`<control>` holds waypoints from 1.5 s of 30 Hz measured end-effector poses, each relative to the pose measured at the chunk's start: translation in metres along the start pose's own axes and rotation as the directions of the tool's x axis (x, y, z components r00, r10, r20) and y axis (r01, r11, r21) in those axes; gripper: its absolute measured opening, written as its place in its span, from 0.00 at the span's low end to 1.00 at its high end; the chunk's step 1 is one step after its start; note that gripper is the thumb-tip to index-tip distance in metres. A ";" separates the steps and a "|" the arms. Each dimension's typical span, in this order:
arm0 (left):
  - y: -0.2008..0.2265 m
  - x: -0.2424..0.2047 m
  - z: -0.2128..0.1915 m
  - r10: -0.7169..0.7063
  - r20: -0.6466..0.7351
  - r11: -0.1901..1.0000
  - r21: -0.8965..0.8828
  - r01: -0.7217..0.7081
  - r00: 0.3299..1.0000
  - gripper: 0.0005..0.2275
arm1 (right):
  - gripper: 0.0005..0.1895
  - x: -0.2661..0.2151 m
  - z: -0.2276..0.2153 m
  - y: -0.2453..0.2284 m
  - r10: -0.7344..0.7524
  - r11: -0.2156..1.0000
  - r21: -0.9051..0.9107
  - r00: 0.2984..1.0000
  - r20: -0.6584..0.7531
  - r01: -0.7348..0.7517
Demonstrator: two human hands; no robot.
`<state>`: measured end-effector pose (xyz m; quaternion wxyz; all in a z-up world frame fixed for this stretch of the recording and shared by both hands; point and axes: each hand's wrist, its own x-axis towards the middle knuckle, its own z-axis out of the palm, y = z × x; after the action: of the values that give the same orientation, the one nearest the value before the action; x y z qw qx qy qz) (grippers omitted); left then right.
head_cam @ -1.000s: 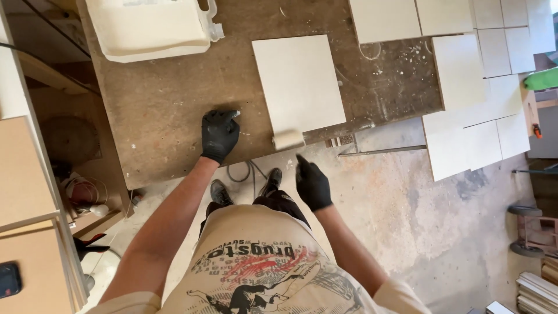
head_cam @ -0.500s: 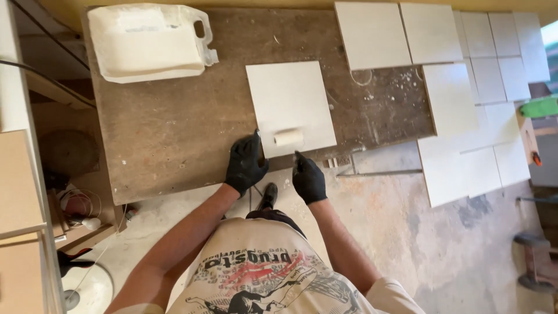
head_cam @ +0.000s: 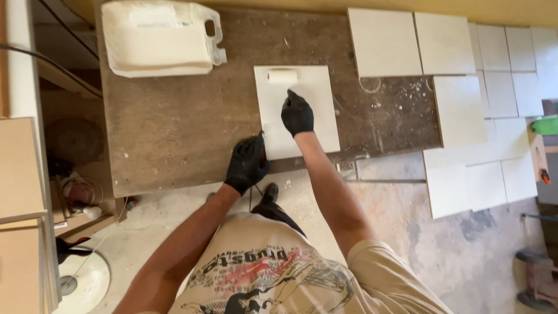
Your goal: The person uses a small paint roller to apply white paint to a square tile on a workbench. They repeatedly dip the roller into a paint tray and roll it across the tile's surface to ensure even coverage.
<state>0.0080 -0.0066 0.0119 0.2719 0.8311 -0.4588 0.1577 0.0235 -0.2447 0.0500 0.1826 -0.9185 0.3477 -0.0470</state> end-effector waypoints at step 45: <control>0.006 0.012 0.013 -0.197 0.333 0.973 -0.048 0.225 0.922 0.37 | 0.20 -0.242 -0.058 0.065 0.023 0.992 -0.124 0.997 -0.074 -0.032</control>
<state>0.0090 -0.0256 0.0095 0.2429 0.8779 -0.4115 -0.0318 -0.2122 -0.1485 0.0897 0.1128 -0.9208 0.3691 -0.0559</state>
